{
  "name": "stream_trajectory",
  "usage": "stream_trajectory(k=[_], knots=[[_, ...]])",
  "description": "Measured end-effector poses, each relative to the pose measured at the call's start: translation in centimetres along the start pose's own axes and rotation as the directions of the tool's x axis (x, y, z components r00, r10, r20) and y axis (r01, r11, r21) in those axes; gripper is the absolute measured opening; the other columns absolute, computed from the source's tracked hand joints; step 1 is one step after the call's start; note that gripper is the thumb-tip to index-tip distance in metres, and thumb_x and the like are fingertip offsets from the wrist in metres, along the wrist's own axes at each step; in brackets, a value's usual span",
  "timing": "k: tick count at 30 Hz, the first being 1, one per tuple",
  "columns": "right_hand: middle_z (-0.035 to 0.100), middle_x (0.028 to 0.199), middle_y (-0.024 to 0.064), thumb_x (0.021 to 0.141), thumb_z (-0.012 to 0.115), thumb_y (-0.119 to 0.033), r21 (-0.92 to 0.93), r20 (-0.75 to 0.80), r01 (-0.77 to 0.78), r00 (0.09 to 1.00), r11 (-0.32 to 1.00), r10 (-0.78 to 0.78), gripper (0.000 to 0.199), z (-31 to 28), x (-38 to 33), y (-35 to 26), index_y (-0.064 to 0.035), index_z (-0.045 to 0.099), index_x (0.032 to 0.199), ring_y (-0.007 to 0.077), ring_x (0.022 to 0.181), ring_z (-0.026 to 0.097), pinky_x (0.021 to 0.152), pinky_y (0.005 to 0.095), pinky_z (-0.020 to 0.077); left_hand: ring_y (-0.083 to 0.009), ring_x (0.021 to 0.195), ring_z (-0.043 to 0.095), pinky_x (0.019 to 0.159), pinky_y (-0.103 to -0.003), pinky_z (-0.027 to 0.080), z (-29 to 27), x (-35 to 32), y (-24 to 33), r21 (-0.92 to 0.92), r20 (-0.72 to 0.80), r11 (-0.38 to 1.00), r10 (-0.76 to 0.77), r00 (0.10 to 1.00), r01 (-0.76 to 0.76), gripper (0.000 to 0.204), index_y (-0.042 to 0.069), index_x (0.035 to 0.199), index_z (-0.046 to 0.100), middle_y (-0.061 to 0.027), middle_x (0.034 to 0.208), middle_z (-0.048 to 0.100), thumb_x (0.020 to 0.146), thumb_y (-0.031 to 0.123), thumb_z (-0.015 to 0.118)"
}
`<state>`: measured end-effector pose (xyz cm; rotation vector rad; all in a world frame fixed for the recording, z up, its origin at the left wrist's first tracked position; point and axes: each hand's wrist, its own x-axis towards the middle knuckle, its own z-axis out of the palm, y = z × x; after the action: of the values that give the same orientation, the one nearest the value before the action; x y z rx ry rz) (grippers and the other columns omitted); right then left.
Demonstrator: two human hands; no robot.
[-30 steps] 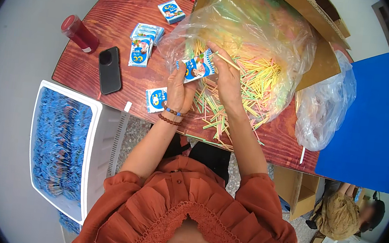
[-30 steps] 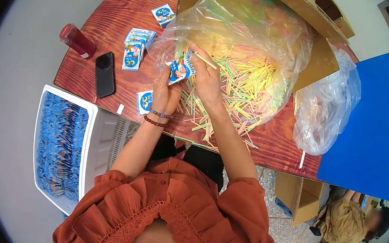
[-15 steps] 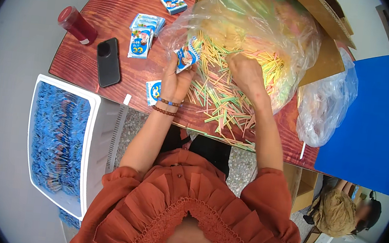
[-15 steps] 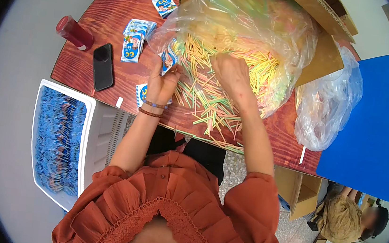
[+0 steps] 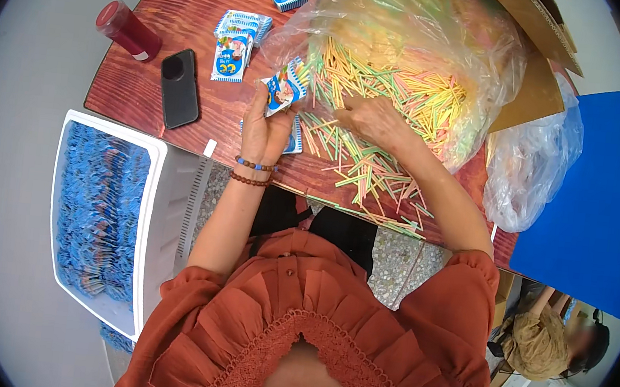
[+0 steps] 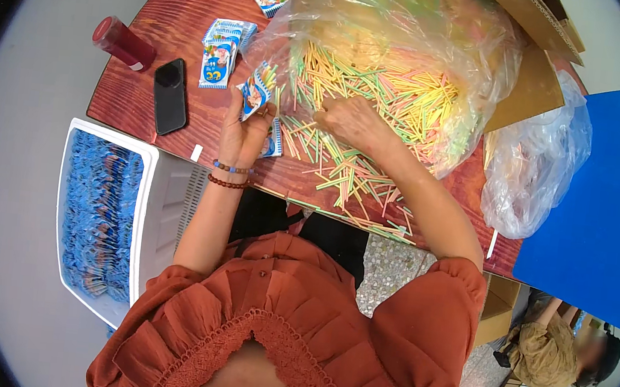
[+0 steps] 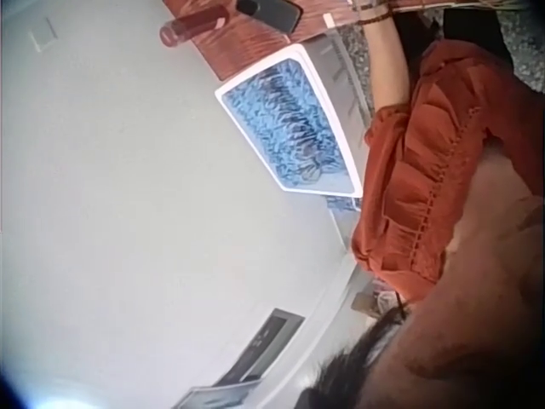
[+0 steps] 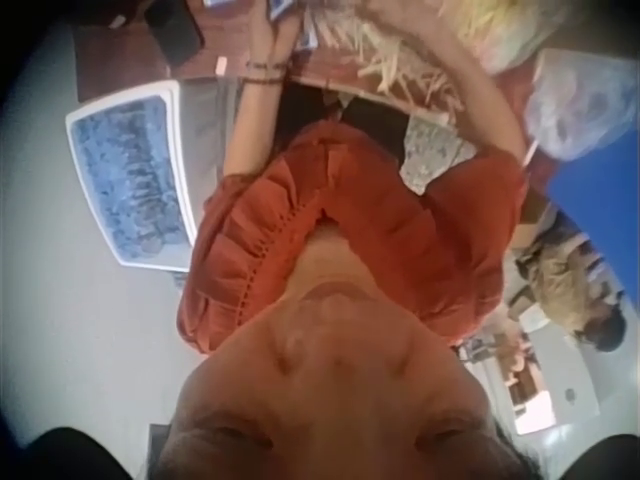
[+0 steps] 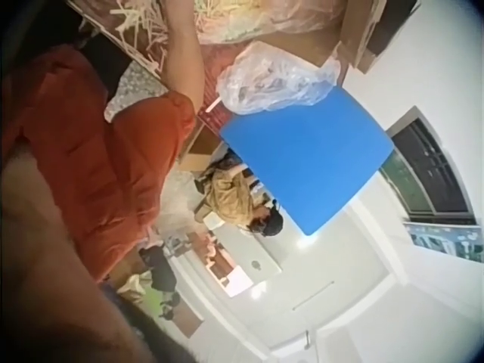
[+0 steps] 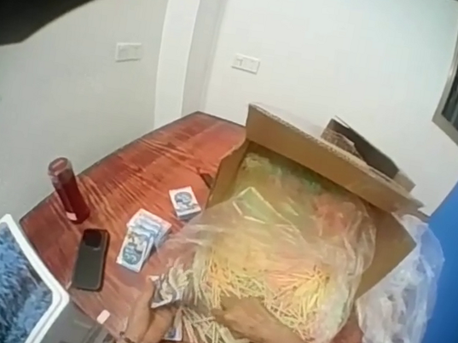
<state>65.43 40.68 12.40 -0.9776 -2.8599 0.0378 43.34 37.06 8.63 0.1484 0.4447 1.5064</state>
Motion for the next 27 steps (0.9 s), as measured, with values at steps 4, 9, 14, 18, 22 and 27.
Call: stream_trajectory(k=[4, 9, 14, 18, 22, 27], knots=[[0.057, 0.08, 0.0101, 0.085, 0.058, -0.018, 0.044, 0.032, 0.065, 0.997, 0.997, -0.066, 0.01, 0.6, -0.1, 0.7, -0.0079, 0.059, 0.087, 0.028, 0.071, 0.063, 0.052, 0.0407, 0.0474, -0.0221, 0.106, 0.059, 0.091, -0.04, 0.048, -0.4, -0.2, 0.1, 0.015, 0.027, 1.0, 0.0, 1.0, 0.0, 0.034, 0.001, 0.116, 0.056, -0.0099, 0.117, 0.062, 0.098, 0.03, 0.053], [0.059, 0.082, 0.0095, 0.088, 0.057, -0.017, 0.155, -0.119, -0.071, 0.989, 0.985, 0.09, 0.014, -1.8, -1.5, 1.6, -0.0077, 0.062, 0.097, 0.0285, 0.073, 0.062, 0.061, 0.0385, 0.0489, -0.0235, 0.107, 0.059, 0.093, -0.042, 0.048, 0.0, -0.1, -0.4, -0.001, 0.011, 1.0, -0.011, 1.0, 0.011, 0.035, -0.001, 0.117, 0.055, -0.0118, 0.117, 0.061, 0.098, 0.029, 0.052], [0.056, 0.073, 0.0106, 0.09, 0.057, -0.016, 0.246, -0.312, -0.153, 0.923, 0.957, 0.227, 0.013, -8.5, -0.7, -0.7, -0.0027, 0.059, 0.088, 0.0302, 0.068, 0.06, 0.06, 0.0386, 0.0471, -0.0227, 0.106, 0.06, 0.093, -0.042, 0.049, 0.4, 0.1, -0.5, 0.074, 0.045, 0.997, 0.026, 0.999, -0.029, 0.034, -0.002, 0.116, 0.054, -0.0121, 0.115, 0.062, 0.099, 0.028, 0.05], [0.055, 0.072, 0.0099, 0.088, 0.057, -0.014, -0.005, -0.2, -0.138, 0.971, 0.99, 0.134, 0.013, -10.4, 0.7, -0.9, -0.0022, 0.056, 0.081, 0.0312, 0.065, 0.058, 0.057, 0.0398, 0.0459, -0.0204, 0.102, 0.062, 0.09, -0.039, 0.051, 1.3, -0.3, -0.5, 0.089, 0.046, 0.995, 0.035, 0.998, -0.039, 0.03, -0.001, 0.113, 0.056, -0.0114, 0.112, 0.063, 0.099, 0.025, 0.052], [0.057, 0.073, 0.0098, 0.085, 0.059, -0.013, -0.052, -0.125, -0.025, 0.992, 0.998, 0.018, 0.012, -10.8, 2.4, -1.7, -0.004, 0.055, 0.079, 0.0315, 0.066, 0.059, 0.056, 0.04, 0.0458, -0.0183, 0.099, 0.063, 0.087, -0.035, 0.053, 1.1, -0.4, -0.3, 0.145, 0.065, 0.988, 0.042, 0.997, -0.051, 0.025, 0.0, 0.108, 0.059, -0.0099, 0.11, 0.065, 0.097, 0.021, 0.055], [0.062, 0.077, 0.01, 0.084, 0.064, -0.02, 0.079, -0.074, -0.072, 0.994, 0.994, 0.078, 0.017, -11.8, 6.1, -3.6, -0.0039, 0.06, 0.085, 0.0313, 0.067, 0.06, 0.059, 0.0399, 0.0473, -0.0202, 0.102, 0.063, 0.091, -0.037, 0.052, 1.0, -0.9, 0.6, 0.052, 0.094, 0.998, 0.012, 0.995, -0.017, 0.027, 0.003, 0.114, 0.057, -0.0093, 0.112, 0.064, 0.097, 0.024, 0.054]])
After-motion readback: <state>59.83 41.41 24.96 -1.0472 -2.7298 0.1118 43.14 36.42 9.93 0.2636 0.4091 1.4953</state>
